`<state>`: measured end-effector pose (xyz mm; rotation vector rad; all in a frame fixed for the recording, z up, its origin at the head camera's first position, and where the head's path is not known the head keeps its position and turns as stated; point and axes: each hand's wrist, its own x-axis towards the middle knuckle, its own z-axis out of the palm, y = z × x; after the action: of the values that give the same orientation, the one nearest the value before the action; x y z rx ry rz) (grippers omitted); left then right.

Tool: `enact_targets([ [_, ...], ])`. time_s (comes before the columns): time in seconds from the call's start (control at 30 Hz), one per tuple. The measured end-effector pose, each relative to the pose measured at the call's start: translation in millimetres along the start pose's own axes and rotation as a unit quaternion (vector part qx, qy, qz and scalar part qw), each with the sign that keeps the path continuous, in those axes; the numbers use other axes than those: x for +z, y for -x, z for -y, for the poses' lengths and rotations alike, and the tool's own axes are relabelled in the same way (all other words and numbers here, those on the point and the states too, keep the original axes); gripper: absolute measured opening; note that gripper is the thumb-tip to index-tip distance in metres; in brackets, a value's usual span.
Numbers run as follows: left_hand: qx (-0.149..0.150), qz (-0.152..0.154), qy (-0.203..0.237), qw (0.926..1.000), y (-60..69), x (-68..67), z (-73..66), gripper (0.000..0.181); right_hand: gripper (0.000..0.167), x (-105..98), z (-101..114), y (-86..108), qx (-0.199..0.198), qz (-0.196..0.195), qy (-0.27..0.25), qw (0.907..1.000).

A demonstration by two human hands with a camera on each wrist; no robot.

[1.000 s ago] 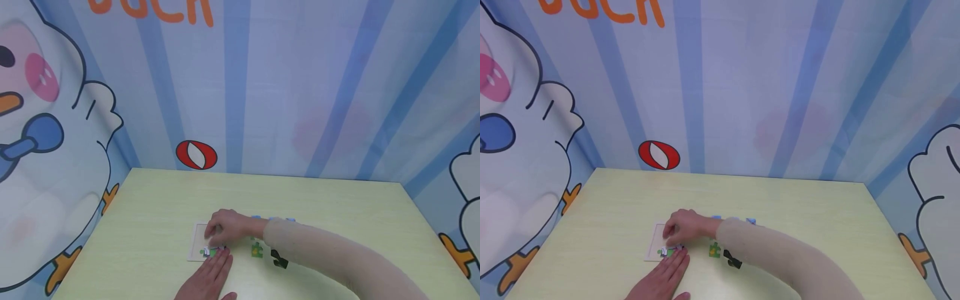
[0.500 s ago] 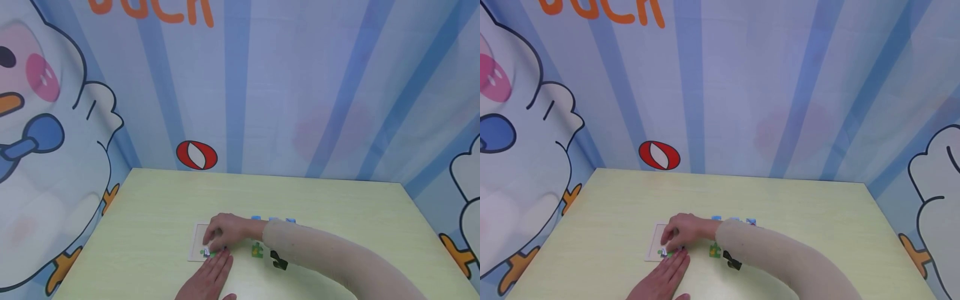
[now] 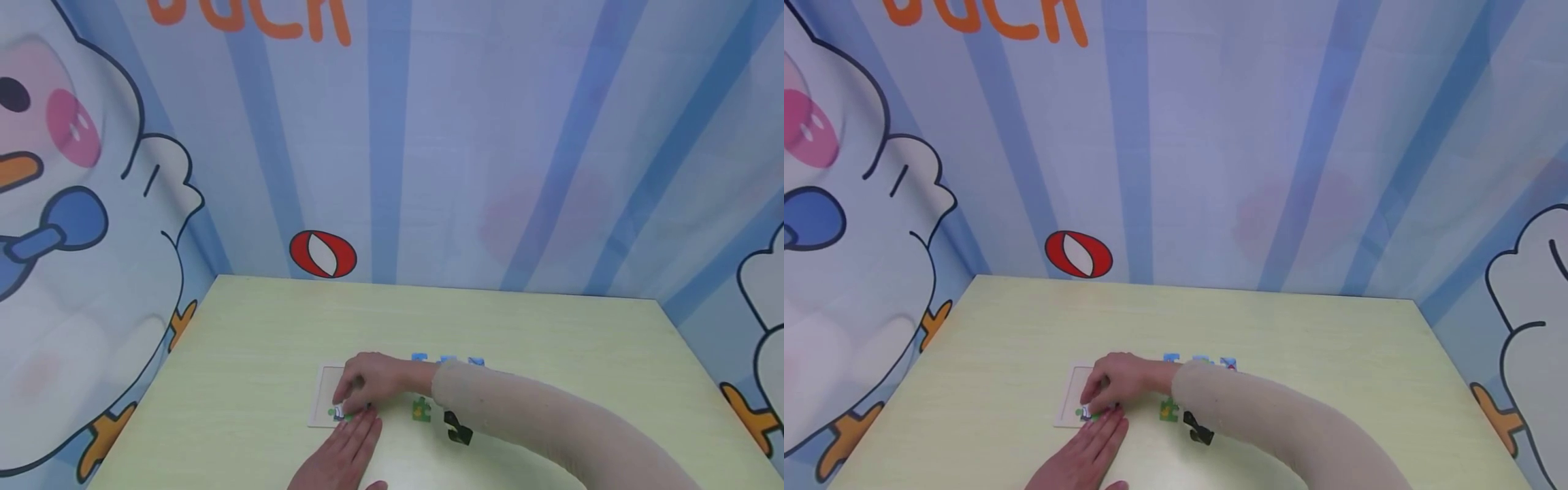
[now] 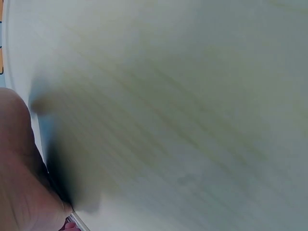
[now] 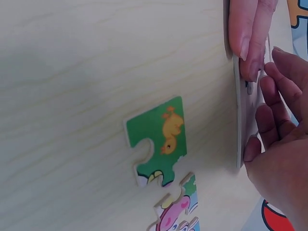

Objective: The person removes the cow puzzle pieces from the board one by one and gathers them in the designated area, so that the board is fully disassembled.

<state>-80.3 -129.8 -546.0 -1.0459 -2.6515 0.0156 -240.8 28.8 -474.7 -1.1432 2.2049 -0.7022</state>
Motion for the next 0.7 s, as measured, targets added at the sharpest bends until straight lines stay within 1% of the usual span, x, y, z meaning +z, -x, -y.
enact_targets([
  [0.23, 0.005, -0.003, 0.003, 1.0000, -0.4, 0.8, 1.4, 0.077, 0.013, 1.2, 4.4, 1.3, 0.020, 0.002, -0.038, 0.9991],
  [0.4, 0.004, -0.003, 0.007, 1.0000, -0.6, 0.9, 1.4, 0.077, 0.010, 2.1, 5.4, 0.5, 0.032, -0.003, -0.046, 0.9984],
  [0.6, 0.010, -0.016, -0.006, 0.9998, -0.5, 1.8, 1.8, 0.077, 0.008, 4.5, 6.6, -3.4, 0.042, -0.008, -0.056, 0.9975],
  [0.7, 0.009, -0.013, 0.004, 0.9999, -0.7, 1.1, 2.1, 0.077, 0.009, 5.2, 8.3, -4.7, 0.044, -0.006, -0.067, 0.9968],
])
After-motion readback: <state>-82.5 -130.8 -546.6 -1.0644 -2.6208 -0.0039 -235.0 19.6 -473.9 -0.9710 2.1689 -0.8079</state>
